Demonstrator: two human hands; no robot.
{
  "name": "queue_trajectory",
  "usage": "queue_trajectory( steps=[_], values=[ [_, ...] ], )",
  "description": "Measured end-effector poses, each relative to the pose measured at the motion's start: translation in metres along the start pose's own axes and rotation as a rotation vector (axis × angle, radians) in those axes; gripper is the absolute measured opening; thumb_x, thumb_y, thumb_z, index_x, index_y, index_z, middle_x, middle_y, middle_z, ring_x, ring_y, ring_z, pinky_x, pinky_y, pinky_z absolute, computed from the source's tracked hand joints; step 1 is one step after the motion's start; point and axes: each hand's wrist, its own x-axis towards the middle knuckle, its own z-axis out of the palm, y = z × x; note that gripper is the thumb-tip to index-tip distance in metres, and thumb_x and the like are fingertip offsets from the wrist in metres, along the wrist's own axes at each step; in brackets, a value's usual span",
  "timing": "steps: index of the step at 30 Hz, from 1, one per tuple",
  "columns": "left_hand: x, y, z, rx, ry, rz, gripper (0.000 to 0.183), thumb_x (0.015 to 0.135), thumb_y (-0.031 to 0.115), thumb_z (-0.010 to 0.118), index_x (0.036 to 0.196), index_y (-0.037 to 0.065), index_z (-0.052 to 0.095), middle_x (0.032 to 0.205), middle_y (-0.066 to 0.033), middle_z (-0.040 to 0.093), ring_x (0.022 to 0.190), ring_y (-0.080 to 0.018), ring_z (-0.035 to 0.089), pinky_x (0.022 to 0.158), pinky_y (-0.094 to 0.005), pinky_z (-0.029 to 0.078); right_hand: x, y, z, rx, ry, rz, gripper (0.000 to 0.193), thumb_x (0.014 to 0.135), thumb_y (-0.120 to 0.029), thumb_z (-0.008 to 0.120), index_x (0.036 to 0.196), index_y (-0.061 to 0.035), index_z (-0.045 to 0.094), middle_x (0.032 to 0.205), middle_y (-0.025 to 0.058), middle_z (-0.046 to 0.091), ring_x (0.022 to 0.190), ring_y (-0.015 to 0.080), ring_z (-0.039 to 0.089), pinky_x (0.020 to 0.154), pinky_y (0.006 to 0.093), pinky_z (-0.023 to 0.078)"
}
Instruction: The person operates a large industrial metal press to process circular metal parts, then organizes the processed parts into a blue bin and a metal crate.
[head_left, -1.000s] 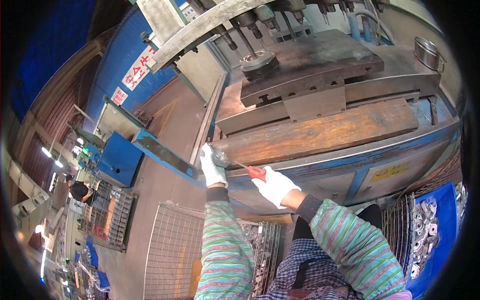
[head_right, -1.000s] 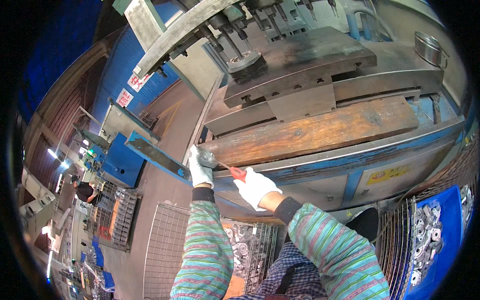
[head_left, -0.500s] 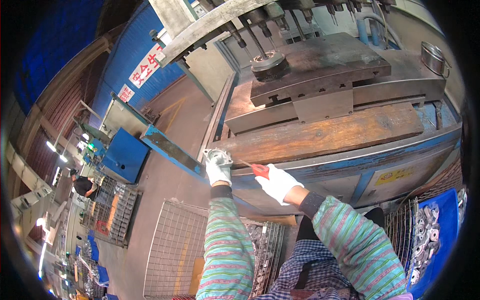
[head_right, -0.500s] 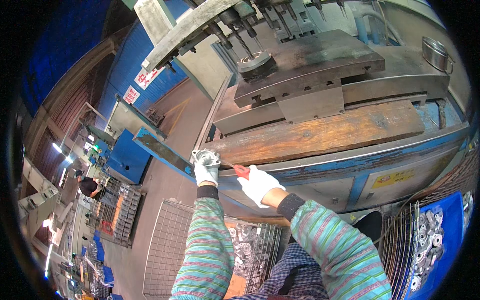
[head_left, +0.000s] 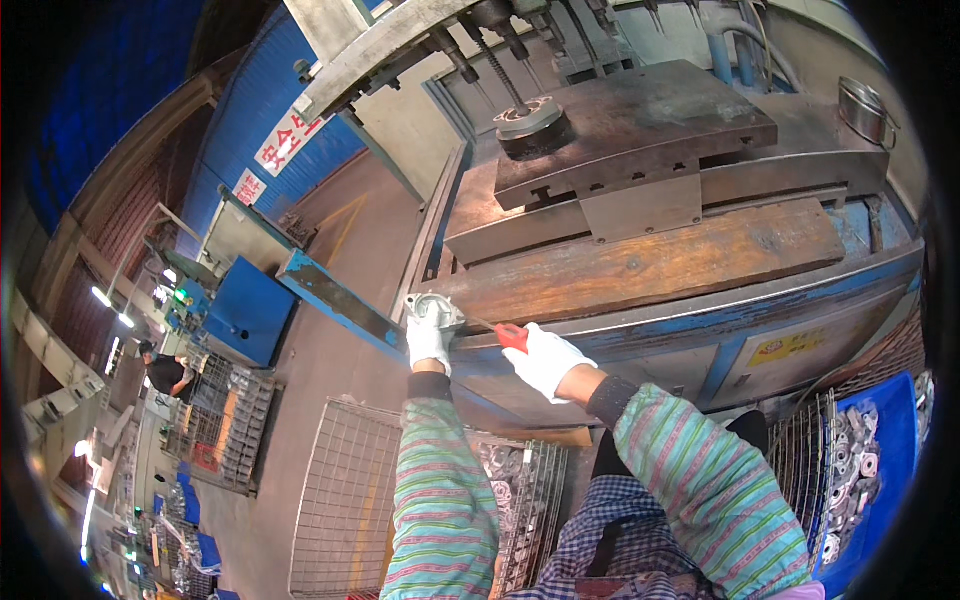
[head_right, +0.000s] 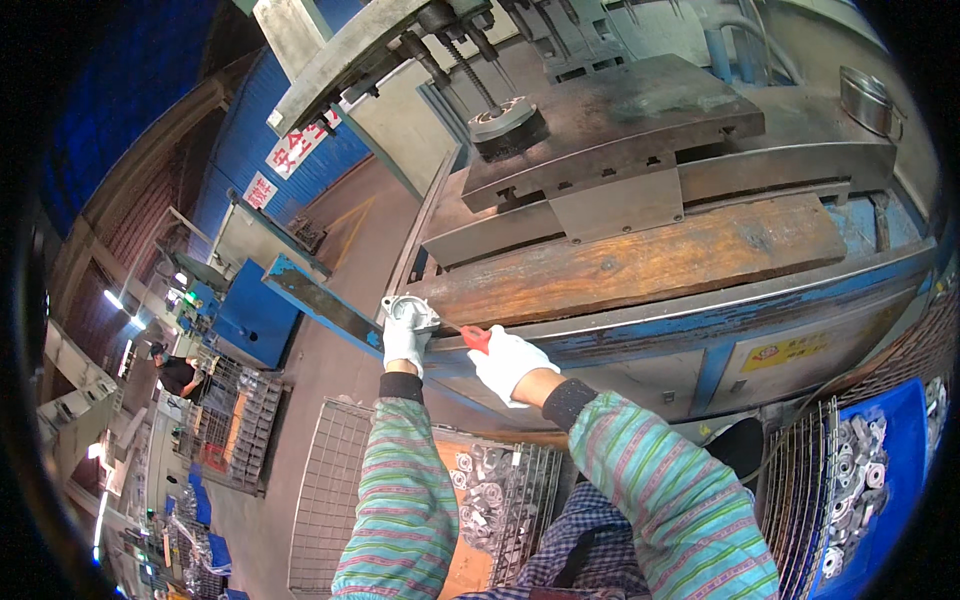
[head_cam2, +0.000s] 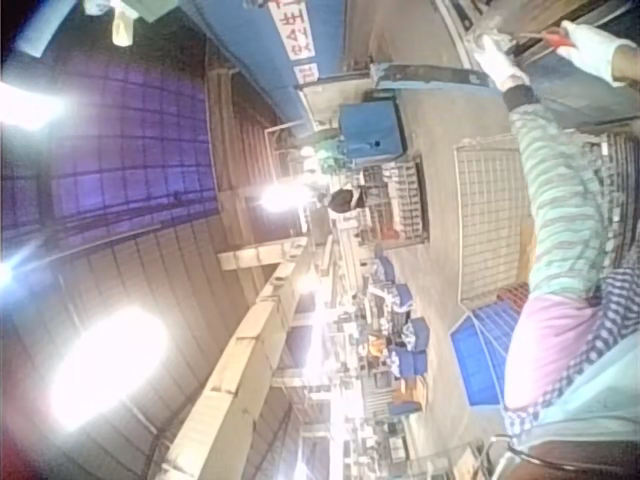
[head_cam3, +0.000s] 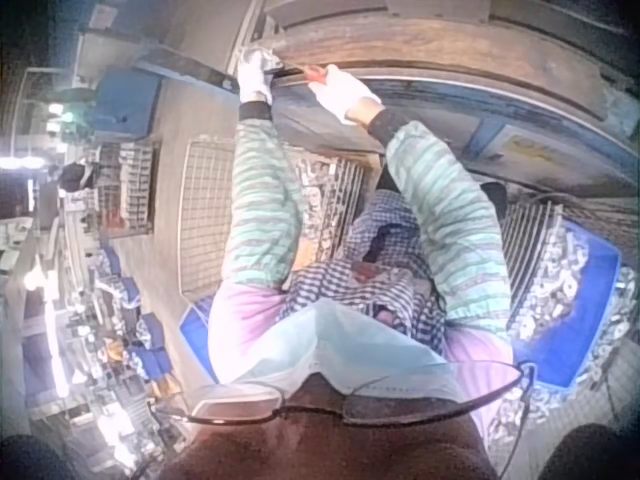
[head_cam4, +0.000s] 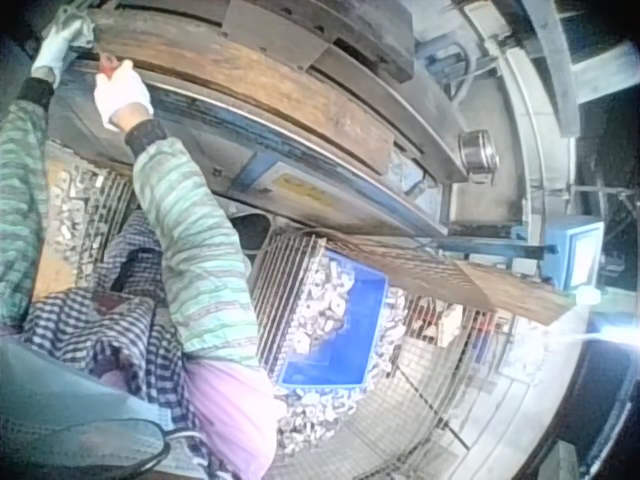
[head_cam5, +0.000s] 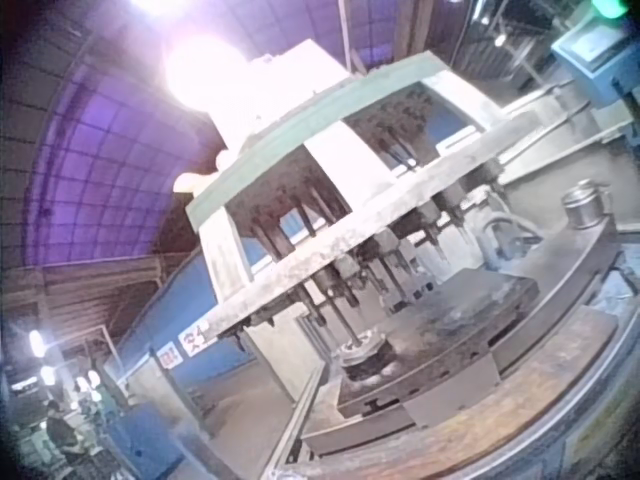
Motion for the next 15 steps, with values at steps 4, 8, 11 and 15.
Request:
queue_trajectory(
  steps=[4,8,11,15],
  values=[
    [-0.0073,0.0042,0.0018,0.037,0.01,-0.02,0.029,0.086,0.009,0.054,0.115,0.01,0.05,0.101,-0.0064,0.059,0.086,-0.0203,0.06,0.074,-0.034,0.053,0.0006,-0.0056,0.0027,-0.012,-0.026,0.03,0.045,0.086,-0.037,0.047,0.105,0.003,0.045,0.097,0.0257,0.059,0.093,0.0389,0.057,0.08,0.0416,0.044],
    [-0.006,0.0041,0.0018,0.024,0.022,-0.008,0.03,0.086,0.008,0.054,0.115,0.01,0.051,0.1,-0.0063,0.059,0.085,-0.0205,0.06,0.072,-0.0341,0.053,0.0018,-0.0075,0.0041,-0.031,-0.044,0.059,0.044,0.086,-0.037,0.047,0.107,0.0011,0.045,0.098,0.0248,0.059,0.093,0.0384,0.057,0.08,0.0416,0.044],
    [-0.0033,0.0006,-0.0003,0.008,0.028,0.0,0.03,0.085,0.007,0.054,0.115,0.01,0.051,0.1,-0.0065,0.06,0.085,-0.0205,0.061,0.071,-0.0342,0.053,0.0041,-0.0068,0.0061,-0.022,-0.033,0.028,0.043,0.086,-0.037,0.047,0.106,0.0013,0.044,0.098,0.0244,0.059,0.092,0.0382,0.057,0.08,0.0417,0.044],
    [0.0015,-0.0049,-0.0024,0.016,0.067,0.003,0.029,0.084,0.006,0.053,0.113,0.009,0.052,0.098,-0.0071,0.061,0.083,-0.0206,0.061,0.07,-0.0346,0.054,0.0063,-0.0075,0.0094,-0.025,-0.023,0.019,0.043,0.086,-0.036,0.047,0.106,0.0013,0.043,0.097,0.0243,0.059,0.092,0.0382,0.057,0.079,0.0416,0.044]
  ],
)
